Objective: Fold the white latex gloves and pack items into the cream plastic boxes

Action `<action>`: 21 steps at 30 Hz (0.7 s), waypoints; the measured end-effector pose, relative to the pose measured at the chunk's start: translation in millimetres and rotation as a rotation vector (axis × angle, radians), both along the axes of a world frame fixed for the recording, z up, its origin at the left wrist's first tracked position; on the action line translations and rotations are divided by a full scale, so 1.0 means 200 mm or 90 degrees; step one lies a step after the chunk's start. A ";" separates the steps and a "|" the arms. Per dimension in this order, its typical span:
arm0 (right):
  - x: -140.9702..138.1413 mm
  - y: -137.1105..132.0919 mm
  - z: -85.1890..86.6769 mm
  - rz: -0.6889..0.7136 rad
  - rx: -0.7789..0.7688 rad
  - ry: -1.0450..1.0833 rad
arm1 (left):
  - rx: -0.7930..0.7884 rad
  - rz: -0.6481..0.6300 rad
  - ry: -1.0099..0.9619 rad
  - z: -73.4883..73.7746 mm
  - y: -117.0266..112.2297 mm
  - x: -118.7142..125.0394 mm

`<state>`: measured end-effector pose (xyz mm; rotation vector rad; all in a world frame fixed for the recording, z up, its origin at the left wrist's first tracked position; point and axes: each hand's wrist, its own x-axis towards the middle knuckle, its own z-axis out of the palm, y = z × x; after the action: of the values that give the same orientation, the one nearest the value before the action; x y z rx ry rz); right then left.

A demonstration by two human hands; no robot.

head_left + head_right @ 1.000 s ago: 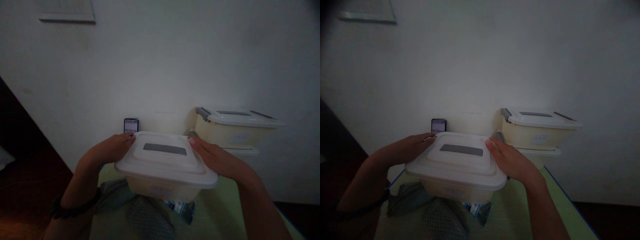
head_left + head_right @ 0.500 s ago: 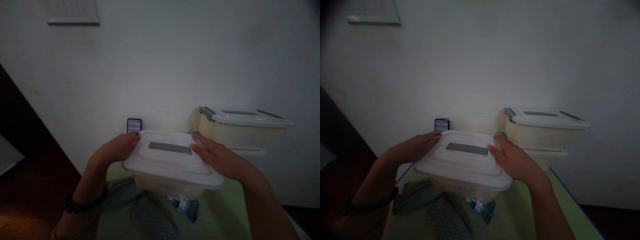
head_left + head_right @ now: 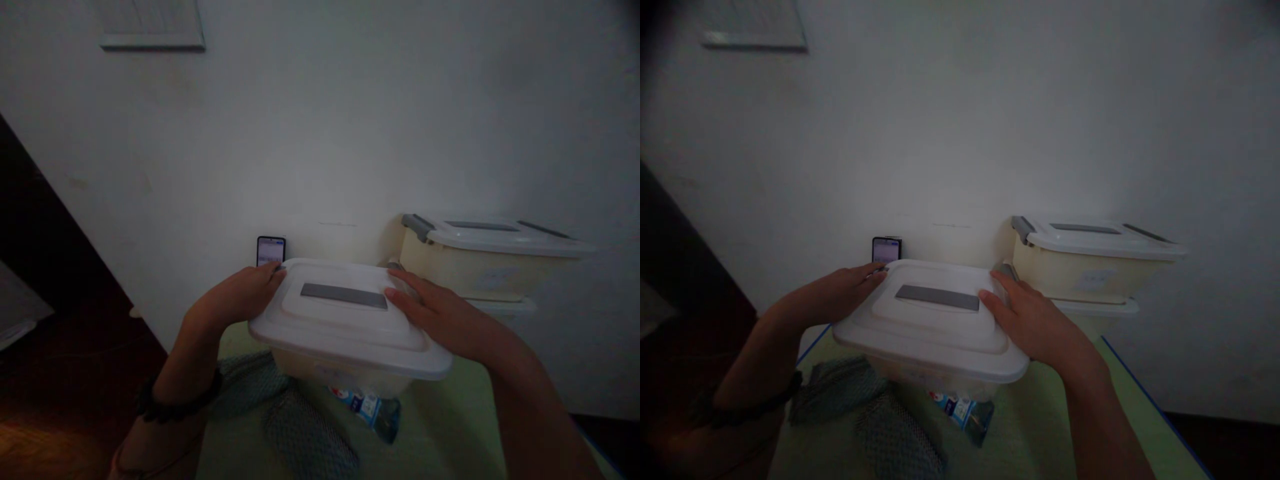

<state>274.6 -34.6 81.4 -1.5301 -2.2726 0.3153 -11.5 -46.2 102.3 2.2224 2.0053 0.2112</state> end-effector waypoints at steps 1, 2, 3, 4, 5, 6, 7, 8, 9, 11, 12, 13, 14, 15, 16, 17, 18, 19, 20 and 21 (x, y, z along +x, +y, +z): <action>0.00 0.00 0.00 -0.003 -0.001 0.004 | 0.000 -0.001 -0.001 0.00 0.00 0.00; 0.00 0.00 0.00 -0.006 -0.001 0.008 | 0.000 -0.001 -0.001 0.00 0.00 0.00; 0.00 0.00 0.00 -0.006 -0.003 0.010 | 0.000 -0.002 0.001 0.00 0.00 0.00; 0.00 0.00 0.00 -0.004 -0.005 0.011 | 0.001 -0.003 0.004 0.00 0.00 0.00; 0.00 0.00 0.00 -0.001 -0.005 0.010 | 0.003 -0.005 0.007 0.00 0.00 -0.01; 0.00 -0.01 0.00 0.001 -0.004 0.008 | 0.005 -0.008 0.008 -0.01 0.00 -0.01; 0.00 -0.01 0.00 0.002 -0.002 0.006 | 0.008 -0.011 0.008 -0.01 0.00 -0.01; 0.00 -0.01 0.00 0.001 0.002 0.005 | 0.010 -0.014 0.010 -0.01 0.00 -0.01; 0.00 -0.01 0.00 -0.002 0.007 0.005 | 0.011 -0.016 0.013 -0.01 0.00 -0.01; 0.00 -0.01 0.00 -0.005 0.011 0.005 | 0.005 -0.014 0.017 -0.01 0.00 -0.01; 0.00 -0.01 0.00 -0.005 0.010 0.005 | 0.001 -0.012 0.017 -0.01 0.00 -0.01; 0.00 0.00 0.00 -0.004 0.010 0.005 | -0.003 -0.009 0.010 0.00 0.01 -0.01; 0.00 0.00 0.00 -0.004 0.011 0.008 | -0.006 -0.007 -0.001 0.00 0.01 -0.02; 0.00 0.00 0.00 -0.001 0.013 0.013 | -0.007 -0.008 -0.013 0.00 0.01 -0.02; 0.00 0.00 0.00 0.003 0.017 0.020 | -0.006 -0.012 -0.025 -0.01 0.01 -0.02; 0.00 0.00 0.00 0.006 0.022 0.028 | -0.005 -0.019 -0.034 -0.01 0.02 -0.03; 0.00 0.00 0.00 0.011 0.027 0.033 | -0.005 -0.028 -0.043 -0.01 0.02 -0.03; 0.00 0.00 0.00 0.015 0.029 0.036 | -0.003 -0.034 -0.049 -0.01 0.02 -0.04; 0.01 0.00 -0.01 0.013 0.031 0.036 | -0.002 -0.036 -0.053 -0.01 0.02 -0.04; 0.01 0.00 -0.01 0.009 0.031 0.034 | -0.002 -0.037 -0.056 -0.01 0.02 -0.04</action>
<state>275.6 -34.2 80.2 -1.4643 -2.2341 0.2992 -19.0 -42.0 99.4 2.2240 1.8925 0.2933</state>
